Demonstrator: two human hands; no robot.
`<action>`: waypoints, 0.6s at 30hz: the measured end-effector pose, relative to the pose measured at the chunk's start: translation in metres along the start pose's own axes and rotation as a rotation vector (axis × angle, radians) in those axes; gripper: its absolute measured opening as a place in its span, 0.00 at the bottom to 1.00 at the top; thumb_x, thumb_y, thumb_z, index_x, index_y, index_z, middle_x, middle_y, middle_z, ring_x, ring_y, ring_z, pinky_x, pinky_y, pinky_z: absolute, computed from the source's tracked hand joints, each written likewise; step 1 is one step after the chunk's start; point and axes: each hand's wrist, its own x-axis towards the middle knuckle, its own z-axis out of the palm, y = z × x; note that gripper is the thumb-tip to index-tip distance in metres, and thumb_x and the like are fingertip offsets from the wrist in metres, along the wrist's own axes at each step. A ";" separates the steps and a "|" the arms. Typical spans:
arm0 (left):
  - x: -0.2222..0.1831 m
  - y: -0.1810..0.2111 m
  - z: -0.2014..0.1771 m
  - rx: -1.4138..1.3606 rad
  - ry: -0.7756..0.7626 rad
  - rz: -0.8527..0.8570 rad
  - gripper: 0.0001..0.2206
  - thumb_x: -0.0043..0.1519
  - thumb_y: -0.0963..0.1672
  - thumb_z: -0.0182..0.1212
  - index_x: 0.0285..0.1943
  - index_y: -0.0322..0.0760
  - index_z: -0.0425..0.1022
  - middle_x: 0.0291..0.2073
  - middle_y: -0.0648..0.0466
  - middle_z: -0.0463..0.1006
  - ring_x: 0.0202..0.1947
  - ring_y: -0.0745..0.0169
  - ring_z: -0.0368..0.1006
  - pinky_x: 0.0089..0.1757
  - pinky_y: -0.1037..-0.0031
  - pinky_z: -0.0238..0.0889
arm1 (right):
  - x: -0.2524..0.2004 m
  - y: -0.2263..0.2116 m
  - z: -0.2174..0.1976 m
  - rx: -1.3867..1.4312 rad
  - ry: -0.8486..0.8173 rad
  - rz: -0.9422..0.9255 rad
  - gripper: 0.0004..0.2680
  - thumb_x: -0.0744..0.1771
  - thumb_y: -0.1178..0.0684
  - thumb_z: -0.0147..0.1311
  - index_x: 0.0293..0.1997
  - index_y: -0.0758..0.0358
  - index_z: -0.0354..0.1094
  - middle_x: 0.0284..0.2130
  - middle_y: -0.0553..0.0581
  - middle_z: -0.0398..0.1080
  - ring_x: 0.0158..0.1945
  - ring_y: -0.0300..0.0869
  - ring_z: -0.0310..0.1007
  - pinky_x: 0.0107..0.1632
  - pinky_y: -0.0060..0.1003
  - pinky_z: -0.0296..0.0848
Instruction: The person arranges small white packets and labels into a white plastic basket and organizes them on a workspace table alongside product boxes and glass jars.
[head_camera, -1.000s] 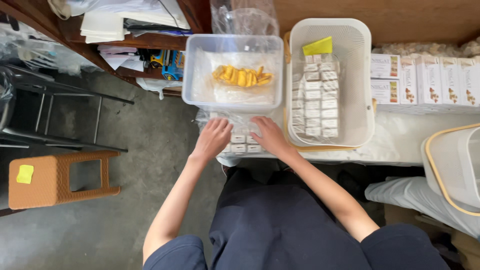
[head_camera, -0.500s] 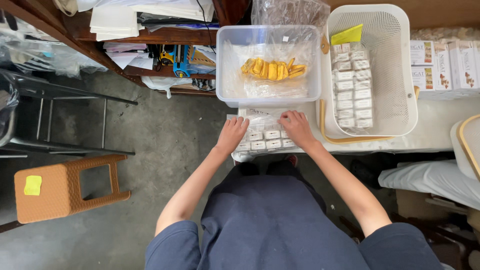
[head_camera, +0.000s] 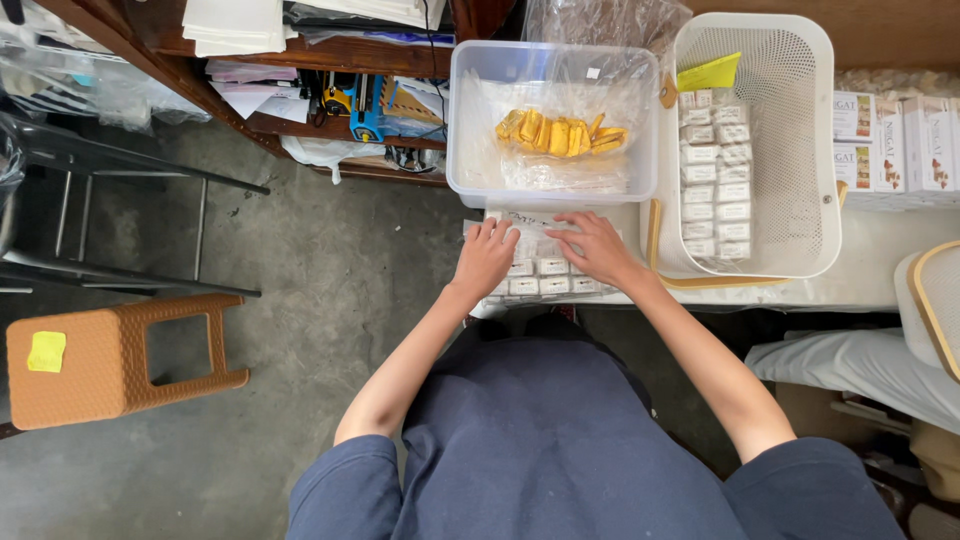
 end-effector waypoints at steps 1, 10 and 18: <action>-0.001 0.000 0.003 0.002 0.001 -0.001 0.13 0.47 0.44 0.67 0.37 0.43 0.68 0.39 0.53 0.70 0.43 0.53 0.67 0.39 0.68 0.59 | 0.004 0.004 0.005 -0.001 0.000 -0.002 0.08 0.67 0.52 0.47 0.48 0.48 0.72 0.51 0.55 0.67 0.53 0.53 0.67 0.48 0.47 0.66; 0.011 0.001 -0.022 -0.072 -0.071 -0.001 0.15 0.52 0.51 0.63 0.38 0.43 0.67 0.35 0.55 0.70 0.43 0.57 0.66 0.41 0.68 0.59 | 0.020 0.012 0.030 0.270 0.084 0.075 0.03 0.66 0.53 0.55 0.40 0.48 0.71 0.37 0.45 0.74 0.42 0.40 0.73 0.47 0.36 0.68; 0.013 -0.004 -0.003 -0.003 -0.063 0.033 0.11 0.54 0.49 0.63 0.35 0.43 0.68 0.29 0.57 0.71 0.44 0.59 0.68 0.43 0.67 0.60 | 0.027 0.010 0.027 0.418 0.122 0.128 0.02 0.65 0.53 0.59 0.38 0.52 0.74 0.29 0.48 0.75 0.34 0.39 0.74 0.41 0.33 0.68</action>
